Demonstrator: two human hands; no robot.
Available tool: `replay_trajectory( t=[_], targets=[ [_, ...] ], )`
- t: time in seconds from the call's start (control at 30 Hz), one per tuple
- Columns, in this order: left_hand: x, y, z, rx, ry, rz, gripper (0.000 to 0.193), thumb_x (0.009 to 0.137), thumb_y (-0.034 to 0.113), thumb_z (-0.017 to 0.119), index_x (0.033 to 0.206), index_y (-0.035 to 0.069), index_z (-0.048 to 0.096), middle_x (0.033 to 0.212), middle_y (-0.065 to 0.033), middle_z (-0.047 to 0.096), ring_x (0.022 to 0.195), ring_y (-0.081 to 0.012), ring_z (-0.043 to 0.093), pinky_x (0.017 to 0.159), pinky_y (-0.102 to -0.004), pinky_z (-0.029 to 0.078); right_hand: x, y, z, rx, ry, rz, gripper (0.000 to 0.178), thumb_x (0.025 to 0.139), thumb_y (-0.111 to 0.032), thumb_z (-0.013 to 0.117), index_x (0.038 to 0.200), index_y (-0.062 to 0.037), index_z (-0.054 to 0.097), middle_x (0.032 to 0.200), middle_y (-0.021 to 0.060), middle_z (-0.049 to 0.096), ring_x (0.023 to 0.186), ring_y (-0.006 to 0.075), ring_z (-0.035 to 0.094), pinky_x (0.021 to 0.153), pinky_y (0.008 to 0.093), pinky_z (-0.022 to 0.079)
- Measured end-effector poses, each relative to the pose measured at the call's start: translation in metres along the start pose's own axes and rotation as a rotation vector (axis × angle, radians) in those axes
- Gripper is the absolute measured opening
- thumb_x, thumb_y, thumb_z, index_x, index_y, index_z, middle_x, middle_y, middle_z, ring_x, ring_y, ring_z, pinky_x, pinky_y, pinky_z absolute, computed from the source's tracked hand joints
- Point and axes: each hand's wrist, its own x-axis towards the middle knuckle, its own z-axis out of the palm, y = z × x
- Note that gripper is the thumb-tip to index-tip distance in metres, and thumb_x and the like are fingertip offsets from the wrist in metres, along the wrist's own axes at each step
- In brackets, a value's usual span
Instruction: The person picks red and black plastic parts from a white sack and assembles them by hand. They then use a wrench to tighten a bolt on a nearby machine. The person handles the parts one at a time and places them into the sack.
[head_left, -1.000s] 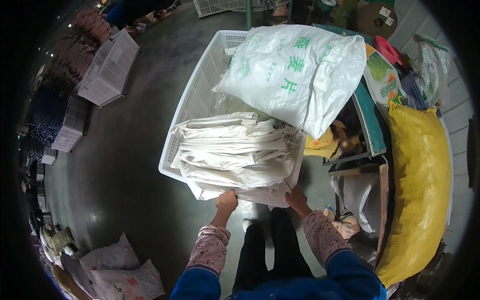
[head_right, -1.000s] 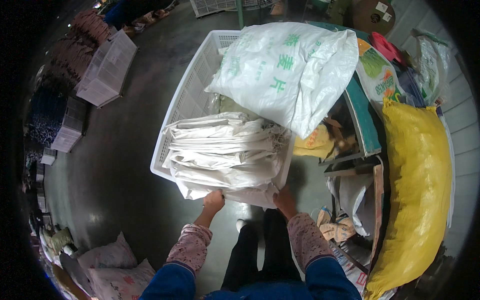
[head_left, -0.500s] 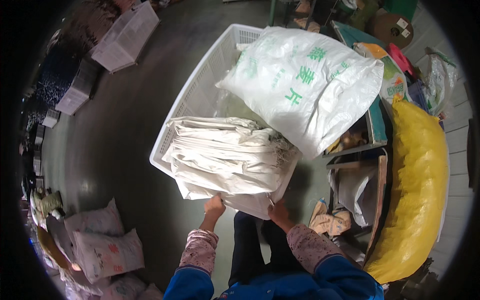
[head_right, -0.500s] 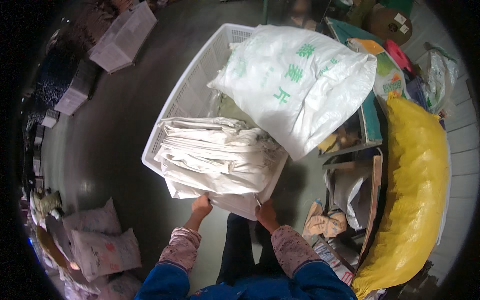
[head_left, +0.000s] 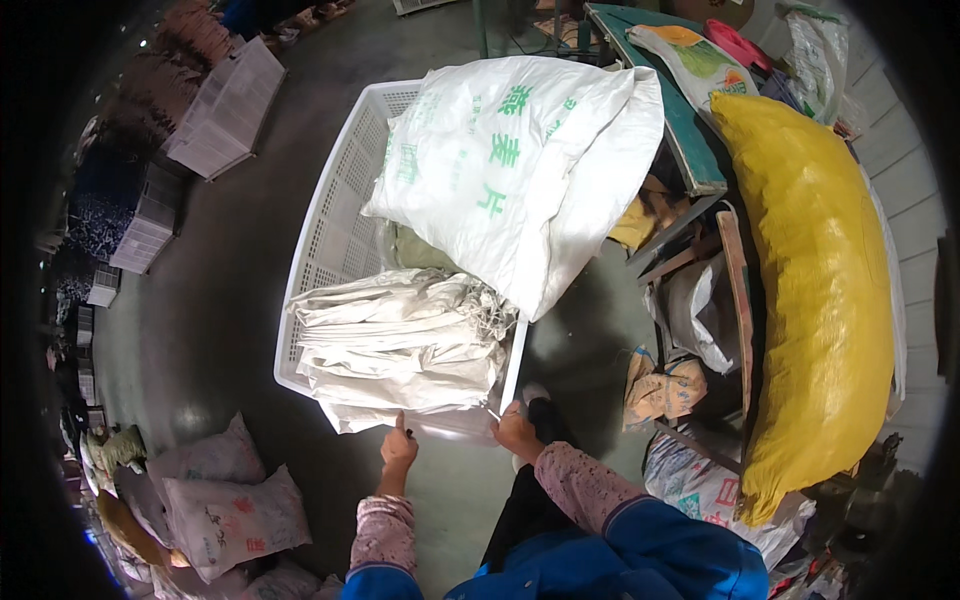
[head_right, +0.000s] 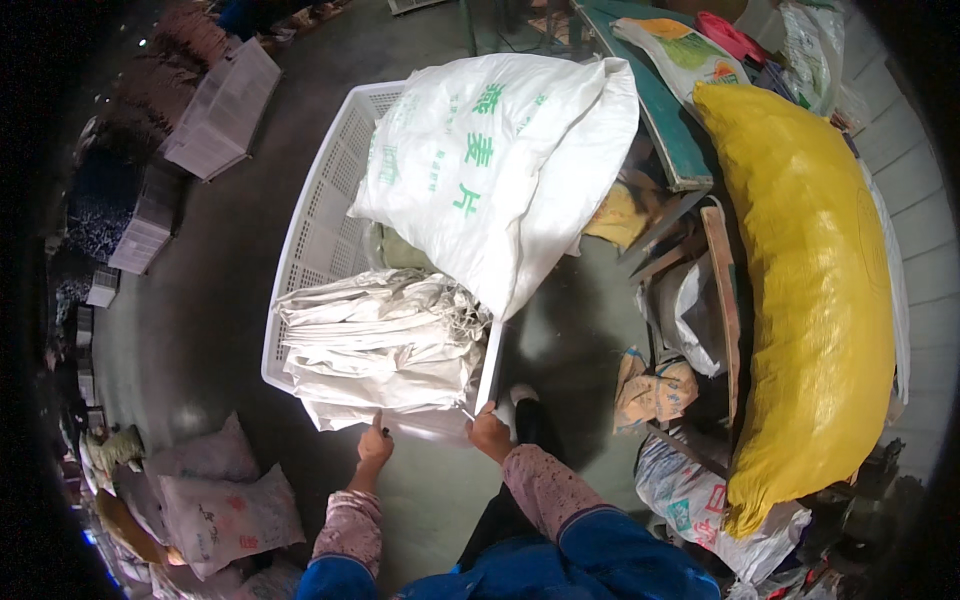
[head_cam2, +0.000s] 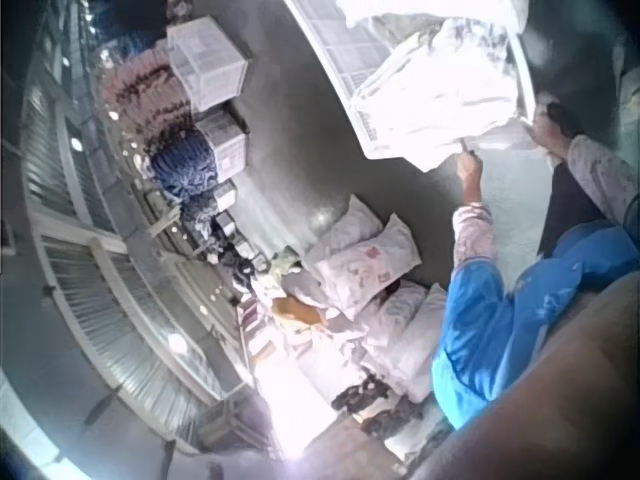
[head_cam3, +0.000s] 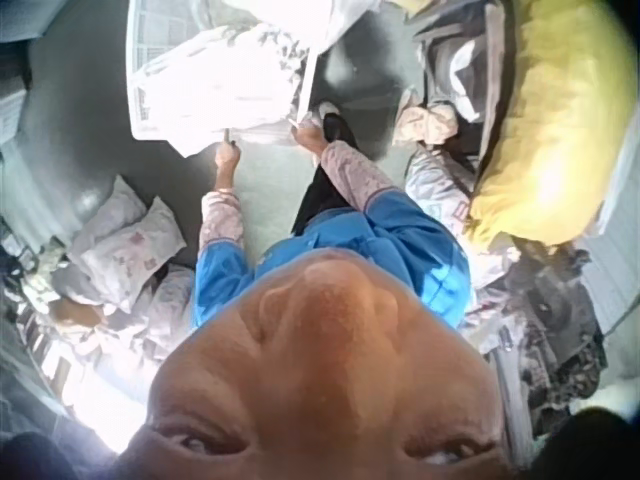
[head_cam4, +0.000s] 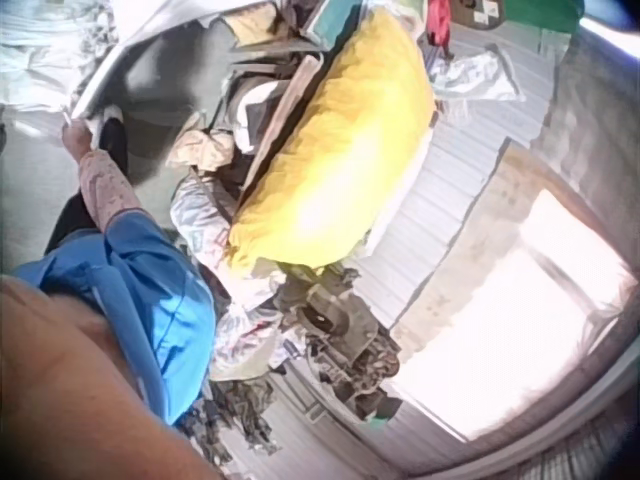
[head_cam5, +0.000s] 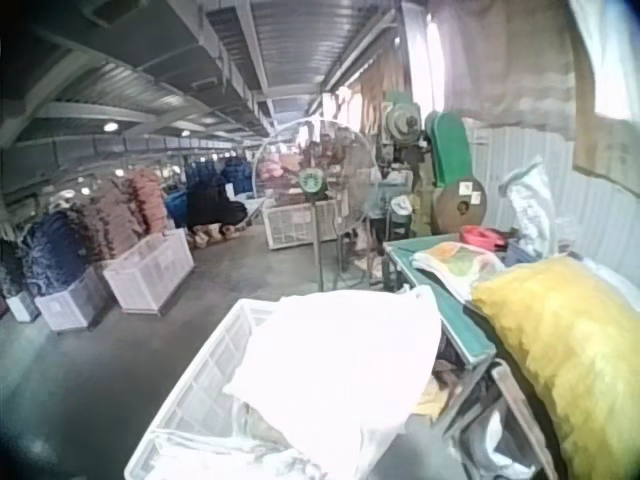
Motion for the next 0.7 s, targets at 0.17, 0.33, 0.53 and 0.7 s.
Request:
replay_trajectory(
  t=[0.17, 0.33, 0.53, 0.7],
  targets=[
    [-0.067, -0.043, 0.068, -0.360, 0.035, 0.062, 0.048, 0.074, 0.018, 0.055, 0.122, 0.016, 0.047, 0.087, -0.0213, 0.061, 0.085, -0.0373, 0.059, 0.076, -0.0439, 0.047, -0.003, -0.005, 0.025, -0.092, -0.080, 0.107, 0.058, 0.079, -0.038, 0.050, 0.107, 0.0059, 0.027, 0.089, 0.0220, 0.061, 0.081, 0.0362, 0.061, 0.072, 0.0431, 0.048],
    [-0.137, -0.081, 0.165, -0.439, -0.041, -0.012, 0.043, 0.070, 0.017, 0.056, 0.112, 0.007, 0.054, 0.083, -0.0196, 0.062, 0.082, -0.0353, 0.060, 0.074, -0.0407, 0.048, 0.003, 0.025, 0.018, -0.246, -0.149, 0.007, 0.069, 0.081, -0.051, 0.045, 0.112, 0.0101, 0.037, 0.090, 0.0160, 0.062, 0.081, 0.0303, 0.061, 0.071, 0.0403, 0.047],
    [-0.205, -0.079, 0.194, -0.673, -0.230, -0.534, 0.035, 0.067, 0.014, 0.060, 0.100, 0.000, 0.059, 0.074, -0.0169, 0.063, 0.065, -0.0281, 0.063, 0.065, -0.0356, 0.050, 0.003, 0.093, -0.027, -0.254, -0.142, -0.544, 0.042, 0.078, -0.039, 0.052, 0.077, 0.0017, 0.059, 0.069, 0.0203, 0.060, 0.069, 0.0373, 0.060, 0.065, 0.0451, 0.047],
    [-0.172, -0.068, 0.234, -0.701, 0.031, -0.312, 0.029, 0.068, 0.017, 0.060, 0.094, 0.002, 0.061, 0.075, -0.0168, 0.064, 0.071, -0.0312, 0.062, 0.066, -0.0379, 0.049, 0.042, 0.174, -0.079, -0.341, -0.103, -0.332, 0.036, 0.075, -0.034, 0.053, 0.078, 0.0006, 0.060, 0.073, 0.0209, 0.061, 0.073, 0.0380, 0.059, 0.068, 0.0451, 0.047]
  ],
)
